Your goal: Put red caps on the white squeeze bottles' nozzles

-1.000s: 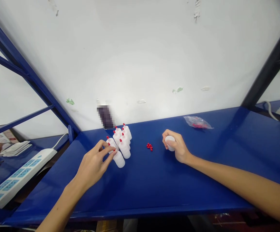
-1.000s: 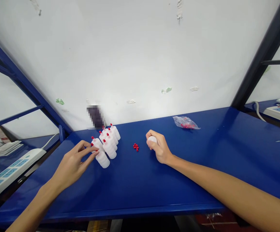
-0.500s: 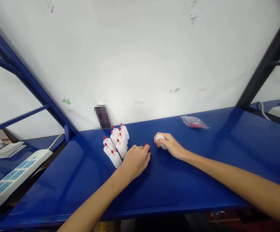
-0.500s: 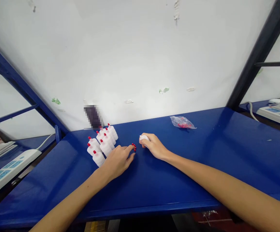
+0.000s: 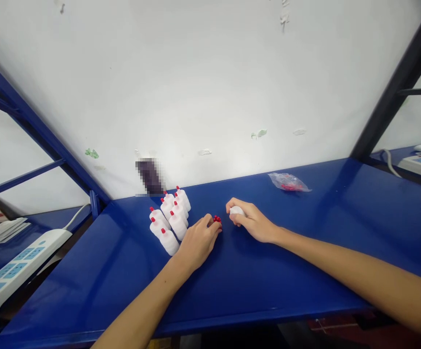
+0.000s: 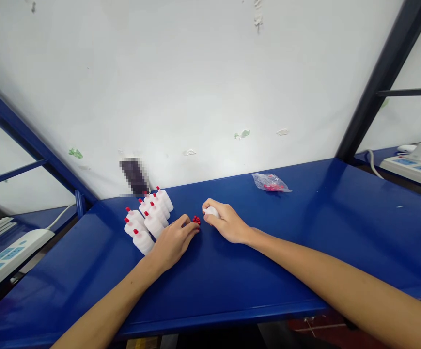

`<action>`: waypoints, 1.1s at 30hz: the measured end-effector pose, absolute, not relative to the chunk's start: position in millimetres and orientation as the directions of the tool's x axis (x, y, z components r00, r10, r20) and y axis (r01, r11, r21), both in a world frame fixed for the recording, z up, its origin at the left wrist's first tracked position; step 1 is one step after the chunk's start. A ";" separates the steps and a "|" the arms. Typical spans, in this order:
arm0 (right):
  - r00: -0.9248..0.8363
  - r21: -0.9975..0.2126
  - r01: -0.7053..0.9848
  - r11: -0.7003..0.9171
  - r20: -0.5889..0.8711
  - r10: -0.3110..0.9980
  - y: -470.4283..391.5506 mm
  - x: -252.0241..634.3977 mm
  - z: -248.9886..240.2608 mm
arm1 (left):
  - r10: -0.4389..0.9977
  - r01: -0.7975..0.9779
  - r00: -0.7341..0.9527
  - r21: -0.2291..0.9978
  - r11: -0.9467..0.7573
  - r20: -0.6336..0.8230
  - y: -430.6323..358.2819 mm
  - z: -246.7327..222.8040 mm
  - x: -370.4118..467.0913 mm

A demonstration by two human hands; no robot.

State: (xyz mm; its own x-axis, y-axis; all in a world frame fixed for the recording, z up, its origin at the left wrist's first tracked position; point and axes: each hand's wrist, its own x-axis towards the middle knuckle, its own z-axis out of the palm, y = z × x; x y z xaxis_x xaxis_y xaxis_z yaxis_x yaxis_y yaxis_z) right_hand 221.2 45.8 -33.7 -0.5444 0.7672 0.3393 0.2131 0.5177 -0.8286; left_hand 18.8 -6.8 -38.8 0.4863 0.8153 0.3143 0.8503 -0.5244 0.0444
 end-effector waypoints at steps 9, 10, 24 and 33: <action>-0.725 -0.520 0.356 0.777 0.371 0.581 38.0 226.8 -28.8 | 0.601 0.515 0.414 0.368 -0.774 0.684 -15.3 -34.3 20.4; -0.743 -0.530 0.314 0.788 0.380 0.552 37.2 226.9 -29.6 | 0.586 0.481 0.424 0.377 -0.792 0.690 -16.3 -33.4 20.4; -0.795 -0.440 0.254 0.862 0.413 0.445 33.3 225.5 -30.6 | 0.318 0.372 0.524 0.123 -0.920 0.790 -8.7 -31.7 20.9; -0.779 -0.424 0.331 0.843 0.382 0.498 28.4 221.2 -30.5 | 0.290 0.329 0.589 0.103 -0.939 0.754 -5.1 -35.1 19.3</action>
